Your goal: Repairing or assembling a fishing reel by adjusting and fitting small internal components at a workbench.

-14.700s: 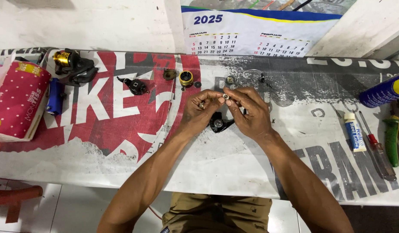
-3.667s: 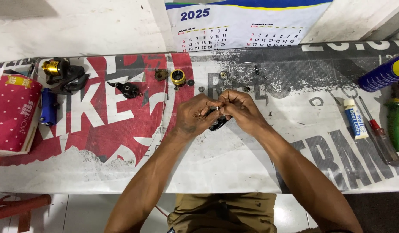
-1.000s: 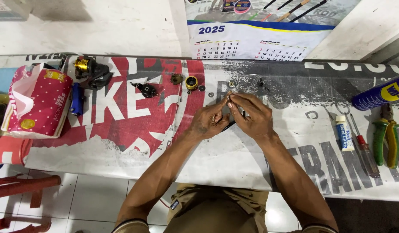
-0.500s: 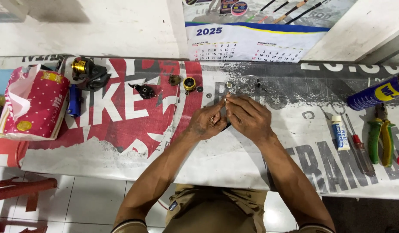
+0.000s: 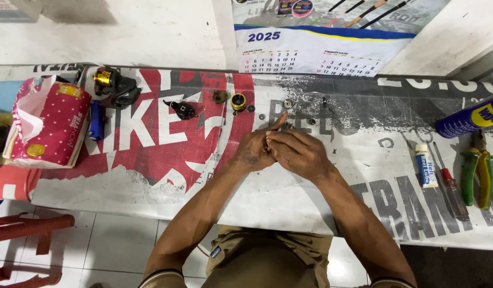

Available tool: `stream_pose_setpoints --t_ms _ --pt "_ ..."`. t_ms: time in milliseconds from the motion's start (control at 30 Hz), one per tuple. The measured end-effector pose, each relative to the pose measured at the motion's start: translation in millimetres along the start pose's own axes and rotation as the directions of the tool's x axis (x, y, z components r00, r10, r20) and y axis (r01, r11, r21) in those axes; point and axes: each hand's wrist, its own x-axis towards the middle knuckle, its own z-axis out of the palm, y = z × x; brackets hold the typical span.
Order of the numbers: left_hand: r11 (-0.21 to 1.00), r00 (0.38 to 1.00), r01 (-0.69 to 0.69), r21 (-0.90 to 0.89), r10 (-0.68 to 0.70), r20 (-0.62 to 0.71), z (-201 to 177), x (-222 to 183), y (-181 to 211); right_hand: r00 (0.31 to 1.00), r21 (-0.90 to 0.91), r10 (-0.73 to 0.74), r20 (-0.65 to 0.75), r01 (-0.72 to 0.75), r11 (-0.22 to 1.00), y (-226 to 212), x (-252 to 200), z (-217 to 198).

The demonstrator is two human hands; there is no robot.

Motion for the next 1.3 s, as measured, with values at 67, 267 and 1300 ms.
stream_pose_setpoints --t_ms 67,267,1300 --pt "1.0 1.0 -0.012 0.022 0.012 -0.015 2.1 1.2 0.2 1.0 -0.011 -0.004 -0.01 0.004 1.0 1.2 6.1 -2.9" --pt "0.991 0.996 0.036 -0.125 -0.026 0.083 25.0 -27.1 -80.1 0.994 -0.046 0.11 -0.023 -0.111 0.993 39.8 -45.5 6.4" --pt "0.972 0.997 0.043 -0.229 -0.026 0.077 5.2 -23.9 -49.6 0.988 0.034 0.152 -0.014 -0.151 0.988 28.7 -24.8 0.2"
